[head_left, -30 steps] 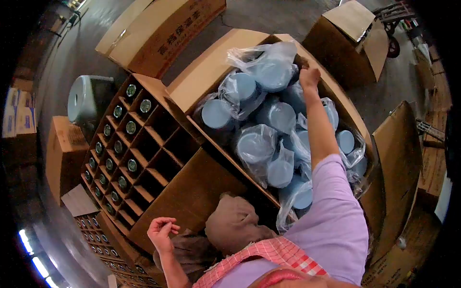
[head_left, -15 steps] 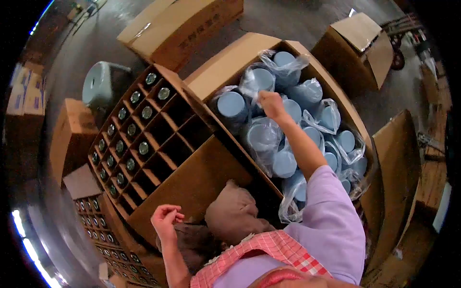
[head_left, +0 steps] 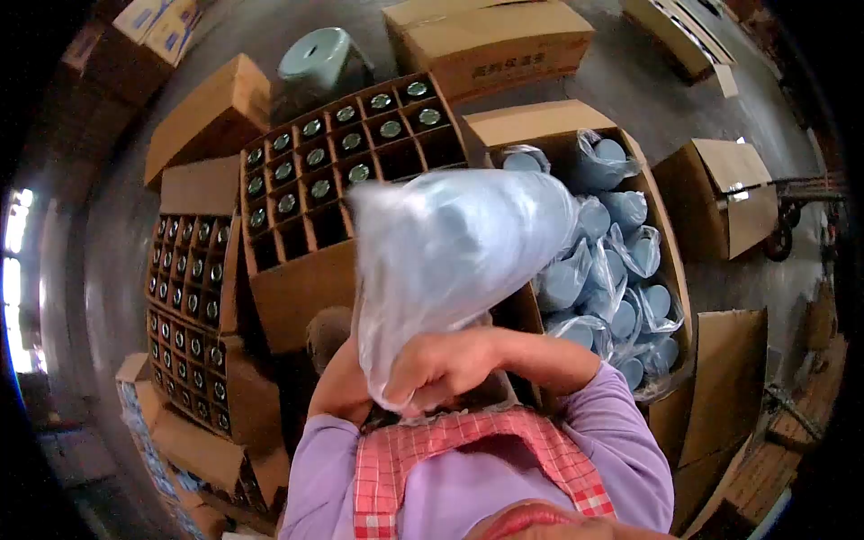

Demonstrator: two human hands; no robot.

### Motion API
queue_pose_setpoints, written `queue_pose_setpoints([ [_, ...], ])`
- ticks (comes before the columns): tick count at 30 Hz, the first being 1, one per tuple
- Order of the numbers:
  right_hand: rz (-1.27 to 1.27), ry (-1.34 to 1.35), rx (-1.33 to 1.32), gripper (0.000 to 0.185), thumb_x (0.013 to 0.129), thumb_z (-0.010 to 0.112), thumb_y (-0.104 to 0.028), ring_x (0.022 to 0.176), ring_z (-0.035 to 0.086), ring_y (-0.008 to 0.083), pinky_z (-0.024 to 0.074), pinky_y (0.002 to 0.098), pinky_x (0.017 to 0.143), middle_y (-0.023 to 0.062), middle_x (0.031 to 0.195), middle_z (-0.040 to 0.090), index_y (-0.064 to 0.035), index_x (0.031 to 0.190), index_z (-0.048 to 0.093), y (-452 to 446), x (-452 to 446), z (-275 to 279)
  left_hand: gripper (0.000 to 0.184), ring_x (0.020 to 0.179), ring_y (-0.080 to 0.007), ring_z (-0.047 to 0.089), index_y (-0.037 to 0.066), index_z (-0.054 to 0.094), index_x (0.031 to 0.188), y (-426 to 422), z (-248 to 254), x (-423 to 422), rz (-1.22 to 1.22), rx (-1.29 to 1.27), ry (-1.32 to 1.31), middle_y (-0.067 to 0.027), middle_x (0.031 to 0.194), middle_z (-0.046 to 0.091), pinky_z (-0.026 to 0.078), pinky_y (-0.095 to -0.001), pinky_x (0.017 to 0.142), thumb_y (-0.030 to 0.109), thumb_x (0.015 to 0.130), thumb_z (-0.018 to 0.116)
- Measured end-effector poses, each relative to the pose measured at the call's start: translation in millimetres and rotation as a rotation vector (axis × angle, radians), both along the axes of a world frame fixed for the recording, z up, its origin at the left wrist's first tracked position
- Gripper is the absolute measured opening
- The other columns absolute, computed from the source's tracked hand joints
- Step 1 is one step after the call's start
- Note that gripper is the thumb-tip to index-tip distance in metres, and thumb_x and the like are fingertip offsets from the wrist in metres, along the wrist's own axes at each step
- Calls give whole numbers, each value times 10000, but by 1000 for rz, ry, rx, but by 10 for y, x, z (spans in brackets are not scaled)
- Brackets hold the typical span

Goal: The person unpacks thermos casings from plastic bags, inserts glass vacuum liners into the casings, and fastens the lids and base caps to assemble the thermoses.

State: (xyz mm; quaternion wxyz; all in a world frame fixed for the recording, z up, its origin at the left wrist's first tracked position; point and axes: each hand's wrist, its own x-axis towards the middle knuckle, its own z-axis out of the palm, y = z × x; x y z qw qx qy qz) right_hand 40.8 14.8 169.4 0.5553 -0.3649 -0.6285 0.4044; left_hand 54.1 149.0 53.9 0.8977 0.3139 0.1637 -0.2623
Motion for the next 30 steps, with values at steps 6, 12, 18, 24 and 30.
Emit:
queue_pose_setpoints([
  [6,232,28,-72,209,821,555,-87,561,384,251,341,337,563,142,597,390,44,712,434,326,-892,-200,365,908,-254,595,-15,493,1157,387,286,-1021,258,306,-237,-162,1023,593,508,-358,760,239,895,472],
  [12,86,8,-792,277,834,560,-166,696,525,206,435,372,642,121,751,584,11,1046,579,-13,-1212,-567,331,873,-224,606,-21,525,1139,639,651,-1574,412,793,-640,-133,988,615,516,-339,742,181,879,492],
  [18,-1052,369,-275,589,751,674,-210,1055,522,203,428,331,875,114,1215,514,-27,1258,434,-392,-619,-256,303,838,-193,616,-28,558,1120,766,672,-1651,516,952,-753,-103,954,637,524,-319,725,124,863,512],
  [24,-928,-44,-164,325,767,682,-142,934,536,139,443,290,814,71,1036,577,-17,1053,591,320,-298,57,322,813,-179,623,-37,560,1133,1394,-257,-1344,542,850,-533,-88,951,644,527,-300,709,95,840,542],
  [30,-1171,532,-223,217,856,531,-250,559,550,175,473,317,542,26,683,593,-66,779,614,435,262,379,485,957,-180,563,-17,539,1168,1484,275,-1625,446,475,-456,-88,1070,598,445,-304,838,313,813,560],
])
